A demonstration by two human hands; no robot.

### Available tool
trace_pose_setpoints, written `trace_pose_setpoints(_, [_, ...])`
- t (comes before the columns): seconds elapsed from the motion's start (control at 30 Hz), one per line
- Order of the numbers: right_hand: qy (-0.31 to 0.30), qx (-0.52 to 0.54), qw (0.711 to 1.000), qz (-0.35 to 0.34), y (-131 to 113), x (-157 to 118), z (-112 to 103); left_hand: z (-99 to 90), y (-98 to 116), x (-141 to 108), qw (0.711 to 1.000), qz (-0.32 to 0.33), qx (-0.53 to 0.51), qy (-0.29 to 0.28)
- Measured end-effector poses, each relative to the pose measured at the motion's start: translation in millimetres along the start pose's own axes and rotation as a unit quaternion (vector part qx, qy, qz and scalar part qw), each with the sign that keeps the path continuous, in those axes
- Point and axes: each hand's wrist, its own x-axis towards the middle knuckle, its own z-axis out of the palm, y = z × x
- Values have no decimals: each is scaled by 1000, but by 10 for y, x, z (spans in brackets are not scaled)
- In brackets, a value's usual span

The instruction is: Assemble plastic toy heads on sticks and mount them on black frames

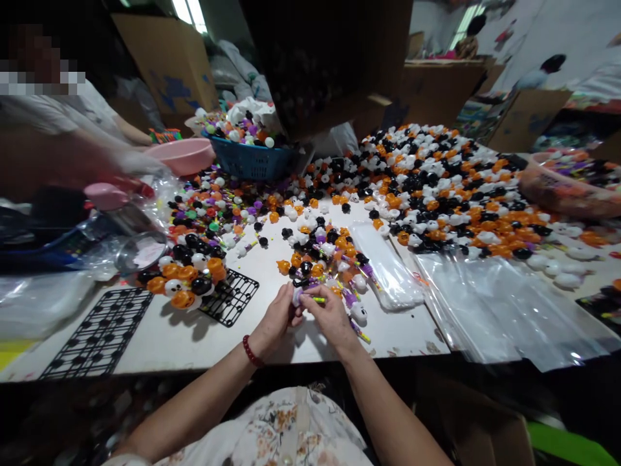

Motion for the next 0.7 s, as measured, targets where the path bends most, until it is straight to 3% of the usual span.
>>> trace_pose_setpoints(0.1, [79, -39, 996, -32, -76, 199, -293, -148, 71, 266, 982, 44, 178, 53])
trace_pose_setpoints(0.17, [158, -107, 978, -89, -130, 374, -535, -300, 205, 512, 925, 85, 337, 156])
trace_pose_setpoints(0.27, [250, -285, 902, -207, -135, 563, -781, -535, 442, 897, 828, 105, 467, 291])
trace_pose_setpoints(0.33, [247, -353, 869, -241, -68, 579, -794, -660, 545, 1134, 775, 85, 517, 354])
trace_pose_setpoints(0.4, [196, -365, 877, -245, 40, 510, -697, -747, 579, 1341, 723, 48, 565, 393])
trace_pose_setpoints(0.43, [167, -367, 882, -244, 101, 455, -624, -775, 575, 1430, 712, 31, 579, 396])
trace_pose_setpoints(0.53, [99, -378, 887, -248, 264, 279, -397, -815, 530, 1620, 724, 7, 582, 369])
trace_pose_setpoints(0.7, [33, -388, 878, -280, 383, 120, -194, -814, 522, 1666, 740, 41, 589, 323])
